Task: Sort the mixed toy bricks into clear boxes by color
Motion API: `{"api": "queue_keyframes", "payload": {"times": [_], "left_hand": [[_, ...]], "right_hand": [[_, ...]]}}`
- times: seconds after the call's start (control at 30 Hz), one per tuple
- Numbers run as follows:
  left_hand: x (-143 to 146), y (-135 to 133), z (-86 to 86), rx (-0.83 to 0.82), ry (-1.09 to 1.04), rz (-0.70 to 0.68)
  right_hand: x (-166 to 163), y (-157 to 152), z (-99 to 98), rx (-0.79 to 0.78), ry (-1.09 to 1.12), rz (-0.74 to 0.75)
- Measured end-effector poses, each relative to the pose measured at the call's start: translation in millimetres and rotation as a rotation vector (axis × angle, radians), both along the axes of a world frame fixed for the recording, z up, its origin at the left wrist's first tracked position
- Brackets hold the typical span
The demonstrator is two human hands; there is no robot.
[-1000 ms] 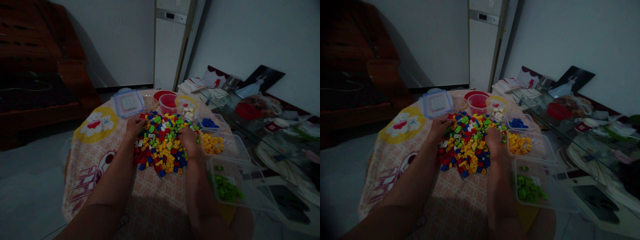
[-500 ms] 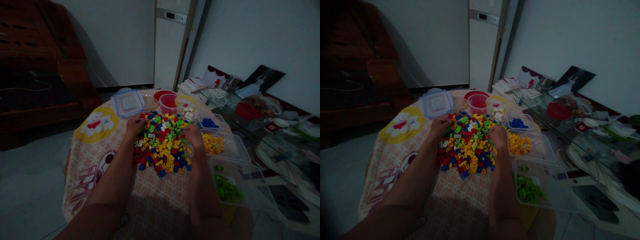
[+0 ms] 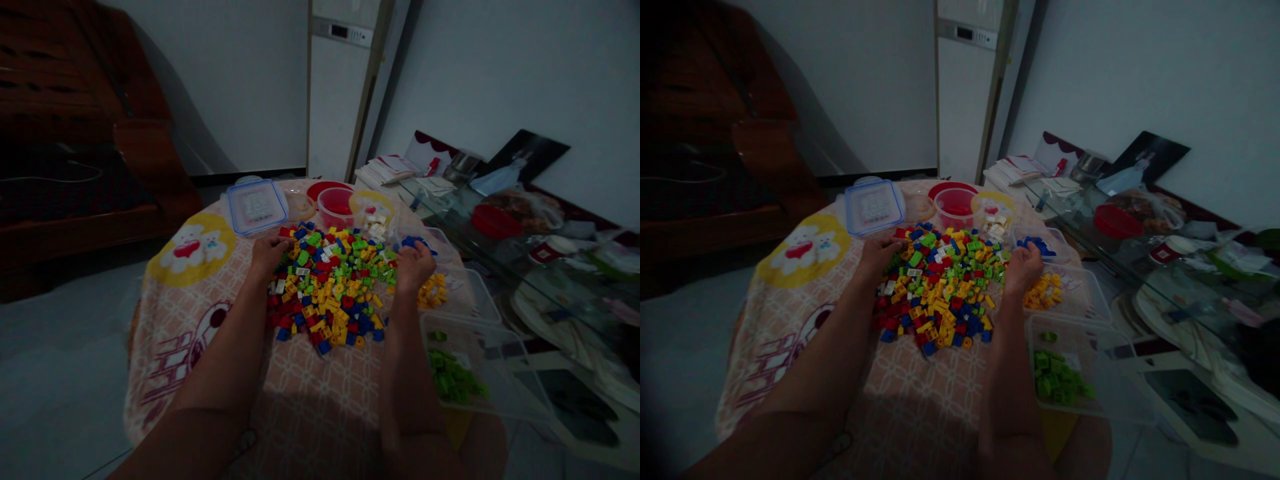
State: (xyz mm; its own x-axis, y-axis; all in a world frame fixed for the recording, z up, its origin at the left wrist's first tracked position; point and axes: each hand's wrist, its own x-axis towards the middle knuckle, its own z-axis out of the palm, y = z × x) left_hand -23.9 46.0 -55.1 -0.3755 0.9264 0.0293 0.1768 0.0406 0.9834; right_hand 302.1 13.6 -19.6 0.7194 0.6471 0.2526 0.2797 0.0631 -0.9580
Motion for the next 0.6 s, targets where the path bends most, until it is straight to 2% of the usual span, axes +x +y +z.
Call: {"api": "queue_keyframes", "payload": {"times": [0.27,0.47,0.6], "left_hand": [[0,0,1.4,-0.004,-0.015,-0.001],[-1,2,-1.5,-0.003,0.020,0.006],[-2,2,-2.3,0.002,0.016,-0.008]], "right_hand": [[-1,1,0.2,-0.128,-0.196,0.151],[-11,-8,11.2,-0.318,-0.200,0.365],[-22,-10,12.3,-0.332,-0.355,0.464]]}}
